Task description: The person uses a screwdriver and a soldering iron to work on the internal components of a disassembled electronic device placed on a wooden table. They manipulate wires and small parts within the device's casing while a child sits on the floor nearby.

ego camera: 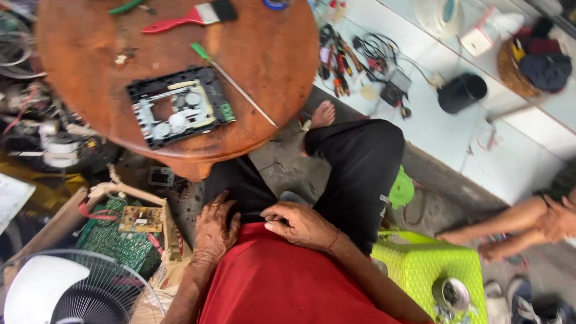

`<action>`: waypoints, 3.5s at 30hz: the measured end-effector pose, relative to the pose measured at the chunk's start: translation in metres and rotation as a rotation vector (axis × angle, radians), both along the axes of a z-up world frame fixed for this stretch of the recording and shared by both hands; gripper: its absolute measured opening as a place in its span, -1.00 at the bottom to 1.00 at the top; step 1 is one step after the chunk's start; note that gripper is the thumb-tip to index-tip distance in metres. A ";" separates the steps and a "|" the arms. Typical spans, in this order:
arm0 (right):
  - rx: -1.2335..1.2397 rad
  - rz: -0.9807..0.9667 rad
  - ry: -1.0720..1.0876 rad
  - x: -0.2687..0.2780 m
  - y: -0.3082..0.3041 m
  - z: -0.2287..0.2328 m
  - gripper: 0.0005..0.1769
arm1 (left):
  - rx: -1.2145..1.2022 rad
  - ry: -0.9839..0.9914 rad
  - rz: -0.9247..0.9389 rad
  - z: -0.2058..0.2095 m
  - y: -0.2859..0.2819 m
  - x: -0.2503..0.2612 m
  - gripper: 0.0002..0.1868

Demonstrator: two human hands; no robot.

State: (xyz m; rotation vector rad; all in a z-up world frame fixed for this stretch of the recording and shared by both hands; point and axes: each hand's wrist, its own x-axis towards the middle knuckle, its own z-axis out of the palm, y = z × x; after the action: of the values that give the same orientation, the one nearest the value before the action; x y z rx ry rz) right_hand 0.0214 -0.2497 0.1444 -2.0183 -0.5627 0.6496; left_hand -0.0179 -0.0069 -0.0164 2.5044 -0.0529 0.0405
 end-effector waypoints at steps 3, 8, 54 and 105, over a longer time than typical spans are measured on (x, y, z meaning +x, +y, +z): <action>-0.033 0.044 0.005 0.002 0.008 0.011 -0.60 | 0.005 -0.035 0.006 -0.009 -0.002 -0.002 -0.60; -0.093 0.059 0.022 -0.002 0.014 0.015 -0.59 | -0.018 -0.018 0.011 -0.007 -0.005 -0.004 -0.59; -0.269 -0.211 -0.608 0.212 0.057 0.012 -0.56 | -0.269 -0.579 0.257 0.153 0.171 0.178 -0.60; -0.360 -0.369 -0.907 0.219 0.041 -0.050 -0.79 | -0.924 -0.729 0.605 0.273 0.088 0.132 -0.81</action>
State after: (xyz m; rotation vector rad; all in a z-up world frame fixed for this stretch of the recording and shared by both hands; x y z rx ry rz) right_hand 0.2407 -0.2090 0.0939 -2.6317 -0.5758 -0.4676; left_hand 0.1138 0.0814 0.2570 1.4021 0.3451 0.9798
